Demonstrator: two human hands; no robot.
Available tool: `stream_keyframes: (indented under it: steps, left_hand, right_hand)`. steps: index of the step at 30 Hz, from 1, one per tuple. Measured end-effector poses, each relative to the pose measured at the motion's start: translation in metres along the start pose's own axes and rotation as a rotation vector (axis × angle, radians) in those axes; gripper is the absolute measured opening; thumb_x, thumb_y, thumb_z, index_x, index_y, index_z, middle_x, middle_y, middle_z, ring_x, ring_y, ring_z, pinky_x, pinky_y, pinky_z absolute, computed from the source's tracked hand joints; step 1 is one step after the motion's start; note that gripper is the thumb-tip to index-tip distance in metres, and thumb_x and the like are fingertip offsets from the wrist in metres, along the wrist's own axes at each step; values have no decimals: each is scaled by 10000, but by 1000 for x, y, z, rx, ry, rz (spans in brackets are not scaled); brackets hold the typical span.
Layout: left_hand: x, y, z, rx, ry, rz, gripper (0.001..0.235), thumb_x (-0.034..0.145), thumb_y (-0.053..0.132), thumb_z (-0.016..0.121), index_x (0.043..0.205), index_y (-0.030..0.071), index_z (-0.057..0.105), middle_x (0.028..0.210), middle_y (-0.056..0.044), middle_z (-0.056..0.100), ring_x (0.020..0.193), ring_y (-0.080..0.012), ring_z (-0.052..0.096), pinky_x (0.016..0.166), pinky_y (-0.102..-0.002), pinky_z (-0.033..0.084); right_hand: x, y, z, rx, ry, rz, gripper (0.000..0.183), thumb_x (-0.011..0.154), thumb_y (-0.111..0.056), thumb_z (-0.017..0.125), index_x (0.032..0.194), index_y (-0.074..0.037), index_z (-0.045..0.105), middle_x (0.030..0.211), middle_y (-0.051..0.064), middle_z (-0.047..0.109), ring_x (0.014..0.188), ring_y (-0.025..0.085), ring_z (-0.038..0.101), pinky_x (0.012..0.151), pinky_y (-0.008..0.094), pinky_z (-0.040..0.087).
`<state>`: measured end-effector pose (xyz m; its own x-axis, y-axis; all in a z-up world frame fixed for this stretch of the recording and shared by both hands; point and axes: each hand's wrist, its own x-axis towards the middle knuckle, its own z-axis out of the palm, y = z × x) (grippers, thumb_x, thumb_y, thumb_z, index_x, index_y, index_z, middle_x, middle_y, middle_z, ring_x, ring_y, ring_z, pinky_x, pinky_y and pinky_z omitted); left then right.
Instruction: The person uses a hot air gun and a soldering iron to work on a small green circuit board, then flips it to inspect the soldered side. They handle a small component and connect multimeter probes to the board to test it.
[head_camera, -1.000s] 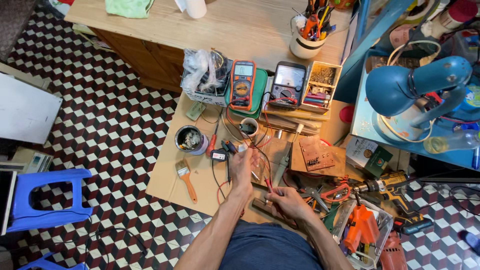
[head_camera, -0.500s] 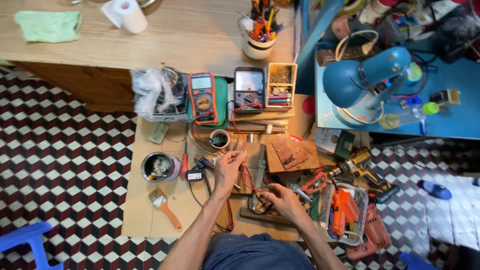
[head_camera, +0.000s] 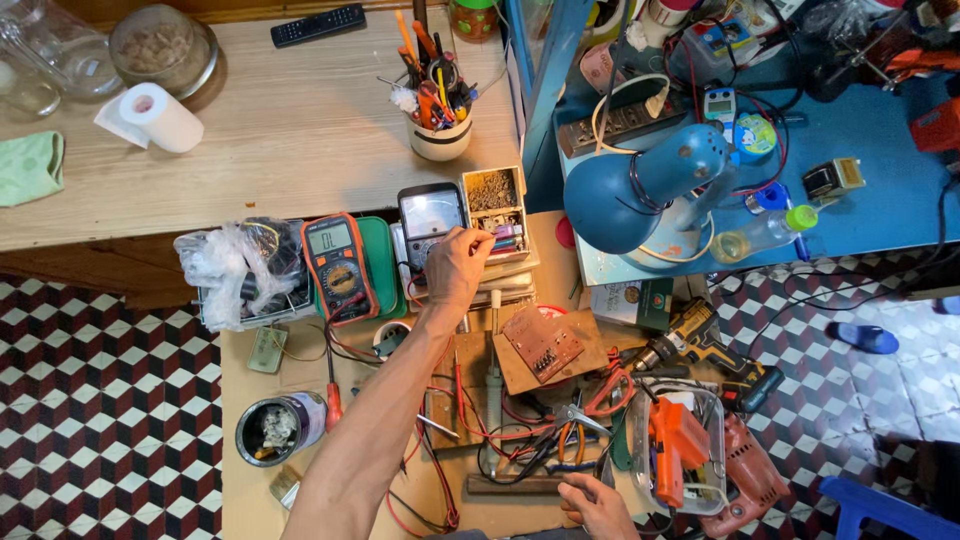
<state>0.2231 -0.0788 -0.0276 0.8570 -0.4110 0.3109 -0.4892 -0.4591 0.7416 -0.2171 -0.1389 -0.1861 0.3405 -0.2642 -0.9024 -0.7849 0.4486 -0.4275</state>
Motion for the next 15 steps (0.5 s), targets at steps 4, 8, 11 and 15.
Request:
stream_keyframes:
  steps: [4, 8, 11, 15]
  left_hand:
    - [17, 5, 9, 40, 46, 105, 116, 869, 248, 772, 931, 152, 790, 960, -61, 740, 788, -313, 712, 673, -406, 566]
    - [28, 11, 28, 73, -7, 103, 117, 897, 235, 756, 983, 179, 813, 924, -59, 739, 805, -302, 721, 688, -403, 568]
    - [24, 8, 28, 30, -7, 31, 171, 942, 238, 719, 1075, 170, 802, 930, -62, 738, 763, -270, 721, 663, -385, 564]
    - [-40, 12, 23, 53, -57, -195, 227, 1024, 300, 690, 1054, 89, 770, 950, -117, 750, 800, -265, 741, 710, -380, 564]
  right_hand:
    - [0, -26, 6, -133, 9, -182, 538, 870, -330, 733, 1295, -8, 662, 1145, 149, 774, 1047, 226, 741, 910, 367, 588]
    - [-28, -66, -7, -357, 89, -334, 486, 879, -347, 717, 1240, -24, 687, 1128, 108, 788, 1043, 181, 751, 934, 306, 564]
    - [-51, -98, -12, -415, 130, -390, 444, 890, -335, 692, 1222, -40, 693, 1043, 98, 792, 979, 175, 757, 891, 310, 563]
    - [-58, -140, -10, -135, 135, -463, 359, 980, -288, 617, 1021, 42, 753, 871, 116, 753, 789, 178, 706, 725, 299, 564]
